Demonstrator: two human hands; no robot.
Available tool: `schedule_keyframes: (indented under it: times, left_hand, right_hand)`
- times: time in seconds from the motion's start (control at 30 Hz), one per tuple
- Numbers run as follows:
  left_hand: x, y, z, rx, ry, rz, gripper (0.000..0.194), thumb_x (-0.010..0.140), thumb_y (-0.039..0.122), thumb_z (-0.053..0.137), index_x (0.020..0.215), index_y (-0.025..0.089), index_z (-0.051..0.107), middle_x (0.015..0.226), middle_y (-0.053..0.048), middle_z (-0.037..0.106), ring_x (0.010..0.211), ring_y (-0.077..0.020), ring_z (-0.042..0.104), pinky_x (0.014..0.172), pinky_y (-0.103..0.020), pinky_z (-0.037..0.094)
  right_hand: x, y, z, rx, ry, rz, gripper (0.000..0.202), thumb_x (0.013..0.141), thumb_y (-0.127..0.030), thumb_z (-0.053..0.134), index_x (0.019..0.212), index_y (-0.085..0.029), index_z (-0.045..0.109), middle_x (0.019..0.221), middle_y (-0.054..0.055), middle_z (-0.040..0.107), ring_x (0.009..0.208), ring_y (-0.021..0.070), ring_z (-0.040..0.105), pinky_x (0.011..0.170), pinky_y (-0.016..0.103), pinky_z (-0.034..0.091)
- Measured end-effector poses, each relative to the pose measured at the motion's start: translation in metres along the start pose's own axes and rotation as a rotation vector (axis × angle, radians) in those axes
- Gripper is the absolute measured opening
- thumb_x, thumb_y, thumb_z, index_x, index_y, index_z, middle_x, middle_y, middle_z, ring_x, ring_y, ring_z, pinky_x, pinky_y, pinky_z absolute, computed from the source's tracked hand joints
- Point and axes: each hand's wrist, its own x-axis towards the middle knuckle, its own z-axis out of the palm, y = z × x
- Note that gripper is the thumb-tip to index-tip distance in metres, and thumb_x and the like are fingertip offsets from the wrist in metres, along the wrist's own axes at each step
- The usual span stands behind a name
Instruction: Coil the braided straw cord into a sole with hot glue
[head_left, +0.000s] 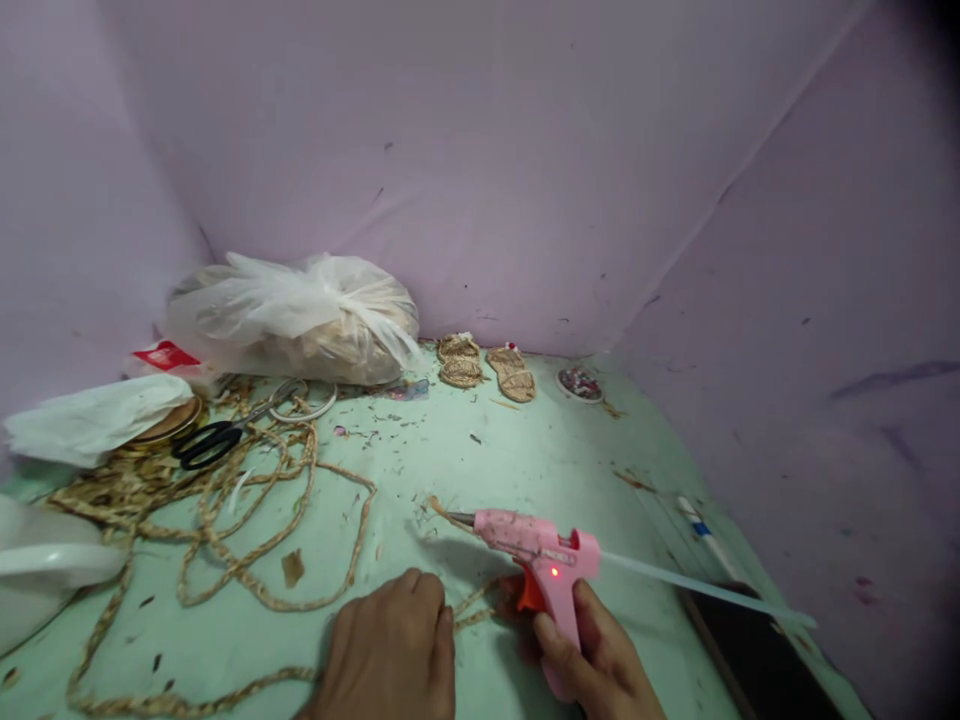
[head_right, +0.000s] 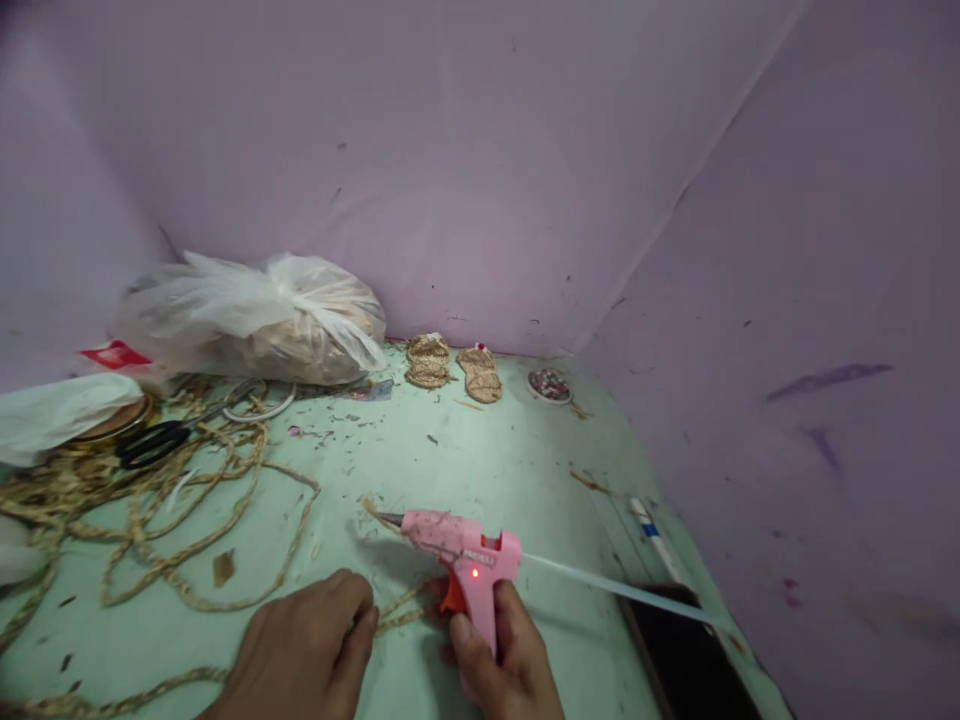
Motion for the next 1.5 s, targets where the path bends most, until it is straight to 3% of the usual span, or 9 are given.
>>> schedule_keyframes:
  times: [0.3,0.43,0.63,0.87,1.1,1.27,1.33,1.5]
  left_hand:
    - [0.004,-0.001,-0.006,0.019,-0.041,-0.045,0.027,0.087,0.024,0.033,0.075,0.021,0.058,0.074,-0.004,0.067,0.074,-0.0247,0.064,0.062,-0.034,0.04]
    - [0.004,-0.003,-0.005,0.01,0.0,-0.024,0.027,0.086,0.024,0.034,0.074,0.021,0.058,0.073,-0.004,0.067,0.071,-0.0248,0.064,0.06,-0.033,0.038]
    - [0.004,-0.002,-0.006,0.002,-0.006,-0.045,0.026,0.086,0.026,0.035,0.074,0.021,0.058,0.071,-0.004,0.066,0.071,-0.0249,0.064,0.06,-0.033,0.036]
    - [0.0,-0.005,-0.01,-0.019,-0.007,0.024,0.021,0.082,0.027,0.038,0.078,0.022,0.058,0.074,-0.001,0.065,0.068,-0.0204,0.061,0.058,-0.031,0.032]
    - [0.007,-0.003,-0.012,-0.015,-0.018,-0.135,0.022,0.077,0.029,0.044,0.07,0.023,0.063,0.065,-0.002,0.065,0.065,-0.0208,0.061,0.054,-0.028,0.029]
    - [0.012,-0.002,-0.017,-0.023,-0.027,-0.189,0.024,0.074,0.026,0.043,0.062,0.022,0.063,0.061,-0.003,0.064,0.061,-0.0209,0.06,0.051,-0.027,0.027]
    - [0.012,-0.003,-0.017,-0.029,-0.027,-0.189,0.023,0.073,0.025,0.043,0.061,0.022,0.064,0.061,-0.002,0.064,0.061,-0.0206,0.06,0.051,-0.026,0.026]
    - [0.012,-0.004,-0.016,-0.046,-0.023,-0.184,0.023,0.074,0.025,0.044,0.063,0.023,0.064,0.061,-0.002,0.064,0.061,-0.0197,0.059,0.051,-0.026,0.026]
  right_hand:
    - [-0.002,-0.002,-0.001,-0.039,-0.054,-0.078,0.035,0.066,-0.048,0.071,0.082,-0.017,0.064,0.063,-0.001,0.057,0.057,0.0126,0.046,0.053,0.022,0.037]
    - [-0.004,-0.009,0.002,-0.012,-0.065,-0.07,0.032,0.068,-0.046,0.07,0.081,-0.018,0.064,0.068,0.001,0.061,0.058,0.0136,0.05,0.055,0.023,0.04]
    - [0.002,-0.017,0.003,0.003,-0.175,0.022,0.033,0.072,-0.041,0.07,0.094,-0.018,0.063,0.096,0.008,0.068,0.088,0.022,0.06,0.074,0.029,0.047]
    - [0.007,-0.012,0.002,0.016,-0.205,0.047,0.032,0.074,-0.038,0.069,0.098,-0.018,0.06,0.097,0.007,0.068,0.09,0.0213,0.06,0.082,0.034,0.045]
    - [0.005,-0.015,0.002,-0.015,-0.178,0.039,0.032,0.07,-0.038,0.071,0.093,-0.019,0.06,0.092,0.006,0.067,0.086,0.0214,0.061,0.074,0.03,0.046]
    - [-0.006,-0.012,-0.016,-0.124,-0.041,-0.023,0.033,0.07,-0.042,0.071,0.093,-0.02,0.062,0.073,0.001,0.063,0.058,0.0138,0.05,0.051,0.023,0.039]
    - [-0.013,-0.012,-0.029,-0.198,-0.073,-0.056,0.035,0.074,-0.047,0.065,0.094,-0.019,0.065,0.069,0.001,0.059,0.054,0.0126,0.044,0.048,0.023,0.035]
    - [-0.03,-0.009,-0.059,-0.303,-0.126,-0.012,0.041,0.078,-0.056,0.057,0.093,-0.018,0.067,0.066,0.004,0.058,0.058,0.0163,0.047,0.051,0.026,0.037]
